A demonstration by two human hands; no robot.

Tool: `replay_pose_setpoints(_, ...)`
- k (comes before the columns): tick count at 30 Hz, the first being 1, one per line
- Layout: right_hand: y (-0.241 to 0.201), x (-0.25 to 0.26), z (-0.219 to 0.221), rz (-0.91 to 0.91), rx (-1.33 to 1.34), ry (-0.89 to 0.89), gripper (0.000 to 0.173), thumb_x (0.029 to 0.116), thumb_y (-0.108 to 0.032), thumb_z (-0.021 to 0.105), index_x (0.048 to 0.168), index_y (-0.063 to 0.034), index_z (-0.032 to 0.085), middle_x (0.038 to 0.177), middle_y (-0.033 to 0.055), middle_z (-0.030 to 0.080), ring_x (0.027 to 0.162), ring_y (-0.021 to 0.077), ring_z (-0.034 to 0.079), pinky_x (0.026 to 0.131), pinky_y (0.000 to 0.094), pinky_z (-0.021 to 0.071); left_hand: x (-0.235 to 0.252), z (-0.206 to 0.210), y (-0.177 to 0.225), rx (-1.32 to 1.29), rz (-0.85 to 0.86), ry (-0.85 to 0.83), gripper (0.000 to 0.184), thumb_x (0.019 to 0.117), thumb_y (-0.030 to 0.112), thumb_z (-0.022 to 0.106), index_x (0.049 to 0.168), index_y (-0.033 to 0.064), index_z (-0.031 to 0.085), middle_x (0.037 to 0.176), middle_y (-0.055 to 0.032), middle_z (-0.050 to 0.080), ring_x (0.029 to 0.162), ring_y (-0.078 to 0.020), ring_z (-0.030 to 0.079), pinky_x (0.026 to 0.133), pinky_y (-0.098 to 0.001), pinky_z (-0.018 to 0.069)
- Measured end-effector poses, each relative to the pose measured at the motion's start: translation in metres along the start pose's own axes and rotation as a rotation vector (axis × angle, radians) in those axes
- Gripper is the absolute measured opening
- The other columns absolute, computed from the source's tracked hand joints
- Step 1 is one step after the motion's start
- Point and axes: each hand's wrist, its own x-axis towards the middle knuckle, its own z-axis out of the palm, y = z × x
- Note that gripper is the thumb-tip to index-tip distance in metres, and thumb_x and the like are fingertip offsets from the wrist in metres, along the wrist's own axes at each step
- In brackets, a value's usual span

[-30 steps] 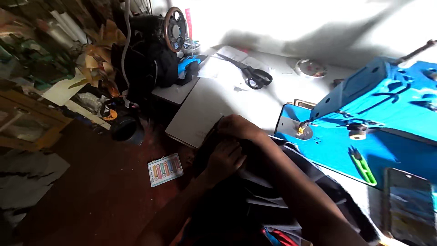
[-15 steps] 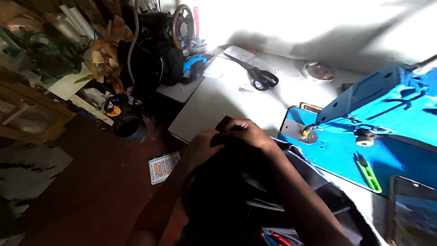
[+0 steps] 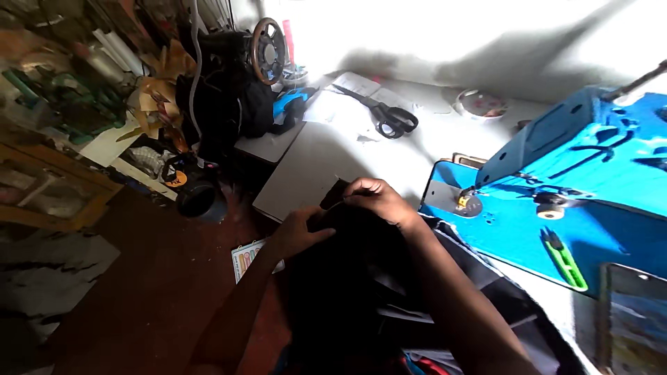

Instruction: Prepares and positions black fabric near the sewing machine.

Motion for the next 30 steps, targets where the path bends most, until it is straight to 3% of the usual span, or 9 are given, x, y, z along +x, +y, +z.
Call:
replay_pose_setpoints(5, 0.0, -0.001, -0.001, 0.034, 0.055, 0.029, 0.013, 0.087, 0.004, 0.071, 0.093, -0.0068, 0.072, 0.081, -0.0049, 0.07, 0.072, 0.0008, 0.062, 0.07, 0.0195, 0.054, 0.008, -0.007, 0.009, -0.027, -0.169, -0.202, 0.054, 0.0953, 0.027, 0.073, 0.138, 0.0, 0.054, 0.113, -0.0148, 0.071, 0.101, -0.0172, 0.069, 0.094, -0.0397, 0.0557)
replay_pose_setpoints(7, 0.0, -0.001, -0.001, 0.047, 0.049, 0.03, 0.012, 0.0872, 0.004, 0.071, 0.093, -0.0064, 0.072, 0.08, -0.005, 0.07, 0.072, 0.0004, 0.062, 0.07, 0.0194, 0.0538, 0.009, -0.011, 0.01, 0.046, -0.185, -0.282, 0.038, 0.0981, 0.031, 0.069, 0.119, -0.0005, 0.065, 0.101, -0.0105, 0.07, 0.09, -0.0135, 0.066, 0.087, -0.0379, 0.0546)
replay_pose_setpoints(10, 0.0, -0.001, -0.002, 0.049, 0.053, 0.036, 0.012, 0.0882, 0.003, 0.07, 0.094, -0.0069, 0.072, 0.08, -0.0054, 0.069, 0.072, 0.0005, 0.061, 0.069, 0.0196, 0.0533, 0.007, -0.016, 0.014, 0.14, -0.203, -0.329, 0.036, 0.1015, 0.035, 0.063, 0.098, -0.0006, 0.069, 0.082, -0.0058, 0.064, 0.071, -0.0091, 0.058, 0.071, -0.0326, 0.0513)
replay_pose_setpoints(14, 0.003, -0.001, -0.004, 0.029, 0.064, 0.052, 0.012, 0.0883, 0.003, 0.07, 0.094, -0.0072, 0.072, 0.083, -0.0048, 0.069, 0.075, 0.0016, 0.062, 0.072, 0.0211, 0.0544, 0.0, -0.026, 0.014, 0.168, -0.206, -0.318, 0.033, 0.1027, 0.032, 0.062, 0.108, 0.0001, 0.069, 0.093, -0.0089, 0.069, 0.083, -0.0122, 0.064, 0.082, -0.0367, 0.0541)
replay_pose_setpoints(18, 0.004, 0.001, 0.0, 0.046, -0.036, 0.072, 0.009, 0.0882, 0.0, 0.073, 0.096, -0.0045, 0.072, 0.085, -0.0021, 0.071, 0.08, 0.0029, 0.065, 0.078, 0.024, 0.056, -0.004, -0.028, 0.009, 0.271, -0.24, -0.249, 0.036, 0.1031, 0.034, 0.061, 0.113, -0.0003, 0.068, 0.1, -0.0154, 0.07, 0.092, -0.0234, 0.067, 0.088, -0.0483, 0.0535)
replay_pose_setpoints(20, 0.001, 0.003, 0.003, 0.067, -0.101, 0.088, 0.008, 0.089, -0.001, 0.073, 0.097, -0.0035, 0.072, 0.086, -0.0006, 0.071, 0.08, 0.0029, 0.065, 0.078, 0.0242, 0.0561, -0.006, -0.025, 0.015, 0.328, -0.302, -0.184, 0.04, 0.103, 0.032, 0.062, 0.125, -0.0024, 0.064, 0.11, -0.0216, 0.069, 0.102, -0.0325, 0.068, 0.097, -0.0549, 0.0509)
replay_pose_setpoints(24, 0.0, 0.005, 0.01, 0.06, -0.225, 0.106, 0.009, 0.0899, -0.005, 0.075, 0.098, -0.003, 0.073, 0.089, 0.002, 0.072, 0.081, 0.0041, 0.066, 0.079, 0.0262, 0.0565, -0.011, -0.022, 0.011, 0.283, -0.332, -0.058, 0.035, 0.105, 0.029, 0.058, 0.122, -0.0011, 0.065, 0.107, -0.0181, 0.069, 0.098, -0.027, 0.068, 0.093, -0.0478, 0.0533)
replay_pose_setpoints(26, 0.002, 0.006, 0.013, 0.055, -0.29, 0.113, 0.009, 0.091, -0.008, 0.075, 0.099, -0.0034, 0.074, 0.091, 0.0037, 0.073, 0.082, 0.0062, 0.067, 0.081, 0.0291, 0.0571, -0.01, -0.018, 0.014, 0.274, -0.333, 0.092, 0.036, 0.106, 0.03, 0.056, 0.119, -0.0011, 0.068, 0.109, -0.0187, 0.07, 0.101, -0.0295, 0.068, 0.095, -0.051, 0.0526)
replay_pose_setpoints(30, 0.002, 0.007, 0.016, 0.035, -0.364, 0.071, 0.014, 0.0935, -0.013, 0.073, 0.102, -0.0026, 0.074, 0.095, 0.0069, 0.074, 0.087, 0.0101, 0.069, 0.084, 0.0335, 0.0568, 0.012, -0.008, 0.023, 0.174, -0.185, 0.251, 0.048, 0.0974, 0.032, 0.071, 0.132, 0.0003, 0.063, 0.128, -0.0198, 0.066, 0.113, -0.0332, 0.066, 0.098, -0.0503, 0.0534)
